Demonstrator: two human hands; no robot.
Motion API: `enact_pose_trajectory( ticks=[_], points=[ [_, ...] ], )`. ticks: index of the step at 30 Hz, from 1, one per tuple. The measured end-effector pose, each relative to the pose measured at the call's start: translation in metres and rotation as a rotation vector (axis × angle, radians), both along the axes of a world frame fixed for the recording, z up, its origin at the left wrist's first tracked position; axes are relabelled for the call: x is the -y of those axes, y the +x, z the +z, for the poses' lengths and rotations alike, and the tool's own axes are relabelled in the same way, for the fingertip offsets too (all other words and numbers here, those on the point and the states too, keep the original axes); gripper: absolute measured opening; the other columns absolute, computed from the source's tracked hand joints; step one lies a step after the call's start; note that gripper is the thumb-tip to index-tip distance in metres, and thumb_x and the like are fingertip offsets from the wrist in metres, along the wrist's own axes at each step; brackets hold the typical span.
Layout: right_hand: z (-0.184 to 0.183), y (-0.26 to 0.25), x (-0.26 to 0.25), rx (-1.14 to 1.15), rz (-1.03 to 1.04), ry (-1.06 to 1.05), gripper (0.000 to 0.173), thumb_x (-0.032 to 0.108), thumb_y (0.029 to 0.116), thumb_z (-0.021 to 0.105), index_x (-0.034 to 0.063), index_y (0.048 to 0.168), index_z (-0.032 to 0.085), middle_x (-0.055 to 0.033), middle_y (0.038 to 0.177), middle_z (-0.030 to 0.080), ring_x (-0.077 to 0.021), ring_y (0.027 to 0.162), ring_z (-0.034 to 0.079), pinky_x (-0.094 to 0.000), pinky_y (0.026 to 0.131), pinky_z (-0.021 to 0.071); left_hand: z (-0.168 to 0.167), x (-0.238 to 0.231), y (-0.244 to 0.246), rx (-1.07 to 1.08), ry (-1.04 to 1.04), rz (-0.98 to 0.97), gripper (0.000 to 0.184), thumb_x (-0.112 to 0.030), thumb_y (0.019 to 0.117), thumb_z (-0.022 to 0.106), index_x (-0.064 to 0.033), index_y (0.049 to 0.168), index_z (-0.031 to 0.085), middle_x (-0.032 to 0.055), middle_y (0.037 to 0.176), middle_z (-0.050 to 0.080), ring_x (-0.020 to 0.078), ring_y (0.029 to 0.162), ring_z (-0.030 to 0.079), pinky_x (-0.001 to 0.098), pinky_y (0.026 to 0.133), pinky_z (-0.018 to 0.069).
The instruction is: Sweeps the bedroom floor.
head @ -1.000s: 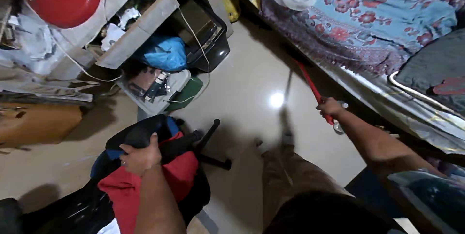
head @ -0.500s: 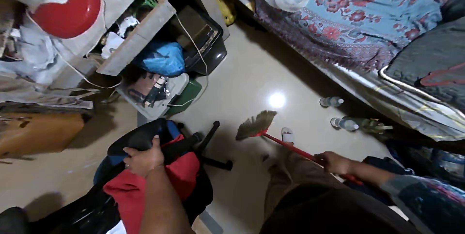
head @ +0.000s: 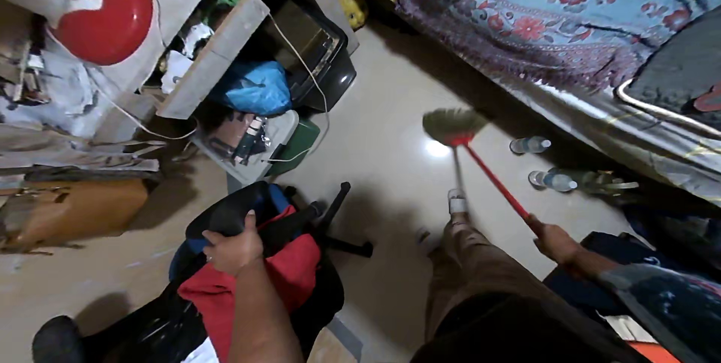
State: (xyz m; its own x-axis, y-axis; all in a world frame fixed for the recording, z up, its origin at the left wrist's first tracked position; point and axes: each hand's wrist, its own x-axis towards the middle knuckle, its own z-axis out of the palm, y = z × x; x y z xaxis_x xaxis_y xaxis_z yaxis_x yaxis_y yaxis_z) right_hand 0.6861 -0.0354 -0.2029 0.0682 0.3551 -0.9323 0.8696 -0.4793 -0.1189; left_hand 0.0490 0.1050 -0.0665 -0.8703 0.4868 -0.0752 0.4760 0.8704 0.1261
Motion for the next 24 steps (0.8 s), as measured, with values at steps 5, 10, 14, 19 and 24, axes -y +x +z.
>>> enact_pose_trajectory(
  ticks=[5,10,14,19,24],
  points=[
    [-0.028,-0.011,0.006,0.045,0.137,-0.131,0.058,0.024,0.1085,0.050,0.0044,0.160,0.029,-0.0320,0.128,0.063,-0.0487,0.120,0.062,-0.0606,0.100,0.0497,-0.003,-0.001,-0.002,-0.002,0.003,0.005,0.104,-0.065,0.0885,0.067,-0.0026,0.161,0.026,0.0315,0.158,0.035,0.0454,0.146,0.037,0.0554,0.118,0.0338],
    [-0.042,-0.051,-0.131,0.025,0.152,0.030,0.058,0.015,0.1061,0.050,-0.0049,0.157,0.029,-0.0350,0.134,0.057,-0.0500,0.125,0.058,-0.0627,0.103,0.0473,-0.006,0.000,-0.003,-0.007,0.025,0.003,0.104,-0.063,0.0879,0.069,-0.0020,0.161,0.027,0.0322,0.157,0.036,0.0458,0.146,0.037,0.0555,0.118,0.0329],
    [-0.080,-0.071,-0.239,0.082,0.157,0.159,0.048,0.007,0.0984,0.059,-0.0072,0.143,0.047,-0.0320,0.131,0.061,-0.0475,0.124,0.060,-0.0631,0.100,0.0487,-0.005,0.000,0.000,0.006,0.035,0.004,0.103,-0.061,0.0888,0.069,-0.0020,0.161,0.027,0.0320,0.158,0.035,0.0457,0.146,0.036,0.0554,0.119,0.0321],
    [-0.082,-0.042,-0.163,0.073,0.175,0.069,0.065,0.010,0.1018,0.053,-0.0037,0.158,0.023,-0.0349,0.133,0.058,-0.0501,0.123,0.060,-0.0639,0.100,0.0491,-0.003,0.000,-0.001,0.017,0.036,0.005,0.104,-0.062,0.0883,0.070,-0.0020,0.161,0.026,0.0319,0.158,0.034,0.0449,0.147,0.035,0.0545,0.119,0.0315],
    [0.036,-0.004,0.022,0.086,0.230,-0.114,0.061,0.008,0.1035,0.051,-0.0040,0.158,0.027,-0.0376,0.124,0.062,-0.0536,0.111,0.065,-0.0638,0.091,0.0541,0.000,-0.001,0.002,0.017,0.034,-0.004,0.104,-0.060,0.0880,0.071,-0.0011,0.161,0.026,0.0326,0.157,0.036,0.0461,0.146,0.036,0.0549,0.119,0.0322]
  ],
)
